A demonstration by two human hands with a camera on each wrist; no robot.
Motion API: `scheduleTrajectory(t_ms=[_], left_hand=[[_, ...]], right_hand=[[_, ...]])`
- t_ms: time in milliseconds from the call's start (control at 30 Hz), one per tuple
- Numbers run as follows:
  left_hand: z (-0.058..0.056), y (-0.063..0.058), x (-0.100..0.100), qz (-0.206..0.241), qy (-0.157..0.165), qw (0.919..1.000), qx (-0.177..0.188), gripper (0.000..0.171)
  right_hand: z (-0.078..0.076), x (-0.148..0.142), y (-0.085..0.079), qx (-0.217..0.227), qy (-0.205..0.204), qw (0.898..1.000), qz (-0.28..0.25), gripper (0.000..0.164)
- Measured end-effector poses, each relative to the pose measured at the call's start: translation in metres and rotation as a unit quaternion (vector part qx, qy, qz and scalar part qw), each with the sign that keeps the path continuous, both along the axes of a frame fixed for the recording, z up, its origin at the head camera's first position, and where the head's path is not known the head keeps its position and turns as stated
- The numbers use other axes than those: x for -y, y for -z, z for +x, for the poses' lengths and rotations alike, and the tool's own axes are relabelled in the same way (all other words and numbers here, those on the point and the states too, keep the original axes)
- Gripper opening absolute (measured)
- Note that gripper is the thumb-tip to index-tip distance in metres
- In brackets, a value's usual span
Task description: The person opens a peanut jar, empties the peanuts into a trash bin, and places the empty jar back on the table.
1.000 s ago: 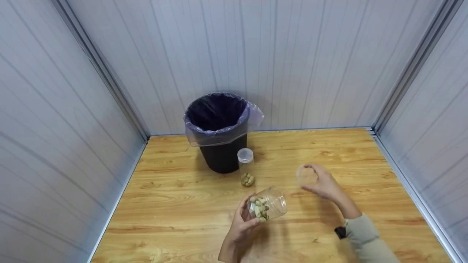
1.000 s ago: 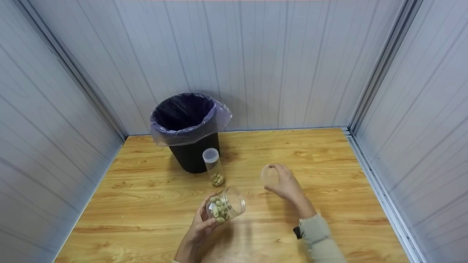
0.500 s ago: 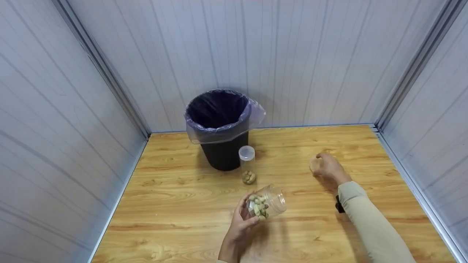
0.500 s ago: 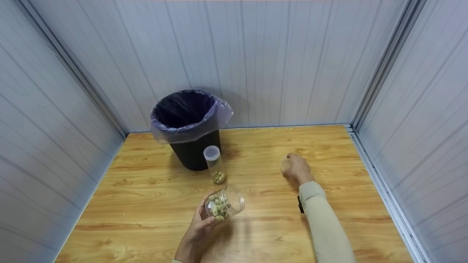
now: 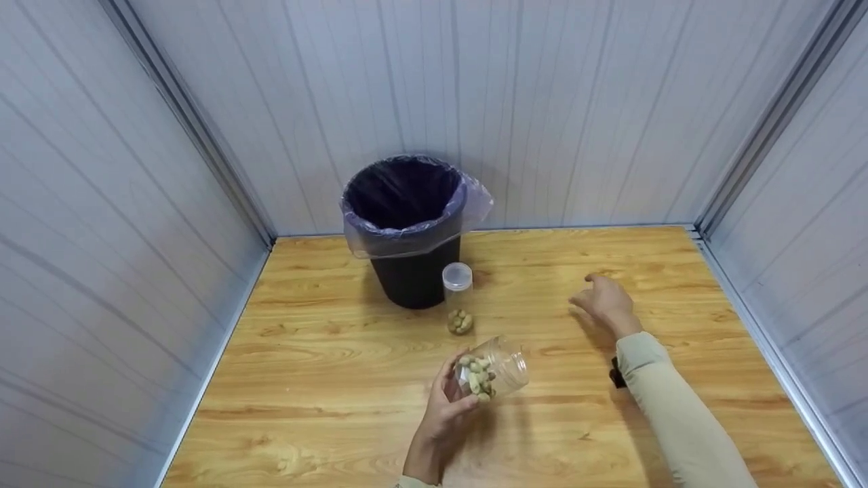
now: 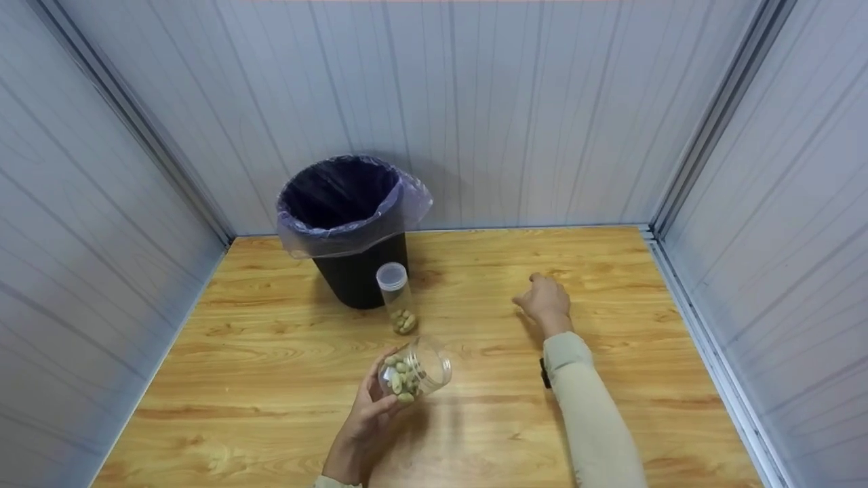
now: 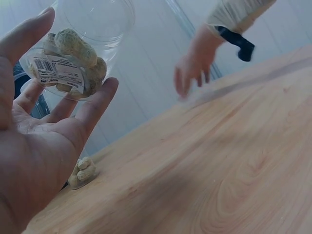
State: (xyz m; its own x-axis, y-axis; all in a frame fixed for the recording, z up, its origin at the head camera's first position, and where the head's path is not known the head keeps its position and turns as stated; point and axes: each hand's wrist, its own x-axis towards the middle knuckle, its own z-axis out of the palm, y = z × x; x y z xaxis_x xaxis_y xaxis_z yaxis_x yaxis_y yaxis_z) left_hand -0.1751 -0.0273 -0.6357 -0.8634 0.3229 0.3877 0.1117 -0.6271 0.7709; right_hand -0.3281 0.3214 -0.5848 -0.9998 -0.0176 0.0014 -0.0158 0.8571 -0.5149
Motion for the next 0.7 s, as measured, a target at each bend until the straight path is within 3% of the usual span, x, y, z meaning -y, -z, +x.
scheduleTrajectory(t_ms=[167,333,400,500,700], left_hand=[[0.004,-0.001,0.008,-0.014,-0.019,0.9997,0.005,0.085],[0.008,0.001,0.014,-0.009,-0.034,0.9994,0.006,0.079],[0.01,0.002,0.016,-0.009,-0.039,0.9992,0.008,0.077],[0.012,0.002,0.019,-0.011,-0.051,0.9986,0.005,0.075],[0.012,-0.006,0.023,0.004,-0.095,0.9954,0.01,0.079]], right_hand=[[-0.017,0.066,-0.05,-0.078,-0.007,0.992,-0.097,0.054],[-0.02,0.146,-0.106,-0.155,-0.073,0.955,-0.243,0.053],[-0.02,0.173,-0.118,-0.18,-0.098,0.947,-0.25,0.058],[-0.022,0.203,-0.129,-0.21,-0.118,0.945,-0.222,0.063],[-0.033,0.227,-0.134,-0.244,-0.104,0.947,-0.181,0.053]])
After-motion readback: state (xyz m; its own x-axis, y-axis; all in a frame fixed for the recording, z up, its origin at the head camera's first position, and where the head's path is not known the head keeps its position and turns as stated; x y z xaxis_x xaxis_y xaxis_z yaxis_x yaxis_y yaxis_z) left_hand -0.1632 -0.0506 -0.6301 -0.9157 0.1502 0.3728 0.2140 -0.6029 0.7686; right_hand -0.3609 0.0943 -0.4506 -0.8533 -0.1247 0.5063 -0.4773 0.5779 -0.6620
